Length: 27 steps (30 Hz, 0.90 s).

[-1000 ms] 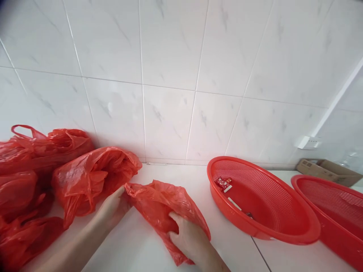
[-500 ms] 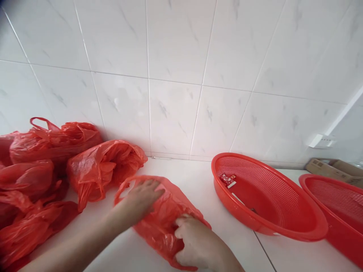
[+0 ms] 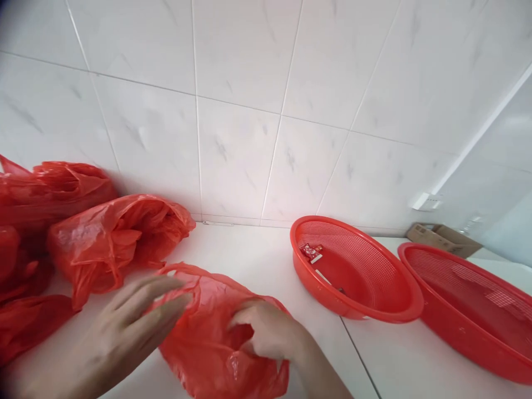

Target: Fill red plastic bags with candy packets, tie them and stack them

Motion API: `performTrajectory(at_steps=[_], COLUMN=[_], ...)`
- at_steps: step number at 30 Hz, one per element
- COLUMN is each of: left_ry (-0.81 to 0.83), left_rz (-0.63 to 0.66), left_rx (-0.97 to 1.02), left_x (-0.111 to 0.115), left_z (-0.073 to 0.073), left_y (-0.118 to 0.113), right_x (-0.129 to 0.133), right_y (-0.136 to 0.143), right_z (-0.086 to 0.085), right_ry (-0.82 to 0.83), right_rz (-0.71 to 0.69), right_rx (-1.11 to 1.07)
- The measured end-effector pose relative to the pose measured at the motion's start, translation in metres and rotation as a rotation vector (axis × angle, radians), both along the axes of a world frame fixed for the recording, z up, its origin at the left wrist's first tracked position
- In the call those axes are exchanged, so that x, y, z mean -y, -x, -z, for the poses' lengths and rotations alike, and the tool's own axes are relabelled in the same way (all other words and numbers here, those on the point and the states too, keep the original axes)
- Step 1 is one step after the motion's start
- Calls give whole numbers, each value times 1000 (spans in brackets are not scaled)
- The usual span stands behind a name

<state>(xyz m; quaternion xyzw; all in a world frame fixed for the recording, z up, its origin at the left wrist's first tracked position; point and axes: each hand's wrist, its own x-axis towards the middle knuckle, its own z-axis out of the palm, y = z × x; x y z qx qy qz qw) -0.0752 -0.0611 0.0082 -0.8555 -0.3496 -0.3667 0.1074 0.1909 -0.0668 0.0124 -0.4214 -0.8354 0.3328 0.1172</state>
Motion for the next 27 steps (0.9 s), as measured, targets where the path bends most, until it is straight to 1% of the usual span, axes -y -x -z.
performTrajectory(at_steps=[1, 2, 3, 4, 6, 7, 8, 9, 11, 13, 14, 15, 16, 18, 20, 21, 23, 25, 27], left_ry=[7, 66, 183, 344, 691, 821, 906, 946, 959, 993, 1029, 1076, 1121, 1179, 1192, 1188, 1181, 1175, 1156], left_rz=[-68, -132, -181, -207, -180, -159, -142, -131, -122, -84, -50, -11, 19, 37, 29, 32, 51, 63, 47], left_rx=[32, 72, 133, 222, 419, 510, 583, 637, 711, 785, 827, 869, 914, 993, 1038, 1047, 1054, 1061, 1052], left_x=[-3, -8, -12, -17, -24, -26, -26, -26, -22, -17, -14, -12, -11, -10, -11, -11, -12, -10, -8], left_z=[9, 18, 26, 34, 46, 50, 52, 53, 51, 47, 46, 46, 46, 50, 56, 59, 65, 67, 68], left_y=[5, 9, 11, 13, 14, 13, 12, 10, 6, 4, 3, 2, 2, 2, 2, 2, 1, 0, -1], right_x=[-1, -2, -2, 0, 5, 9, 13, 17, 24, 29, 30, 31, 32, 37, 46, 52, 68, 86, 104], right_y=[3, 5, 8, 10, 14, 15, 15, 13, 2, -21, -37, -54, -71, -103, -125, -130, -132, -124, -112], right_z=[8, 14, 19, 22, 23, 21, 17, 13, 1, -9, -13, -17, -18, -19, -17, -14, -10, -8, -11], right_ry=[-47, -97, -144, -186, -277, -333, -394, -459, -620, -781, -835, -852, -829, -680, -526, -478, -443, -441, -405], right_rz=[-6, -3, 2, 0, -9, 4, 32, 77, 227, 438, 550, 654, 741, 828, 836, 821, 777, 728, 687], right_rx=[38, 81, 124, 162, 213, 213, 197, 168, 104, 113, 160, 233, 317, 467, 549, 571, 606, 635, 624])
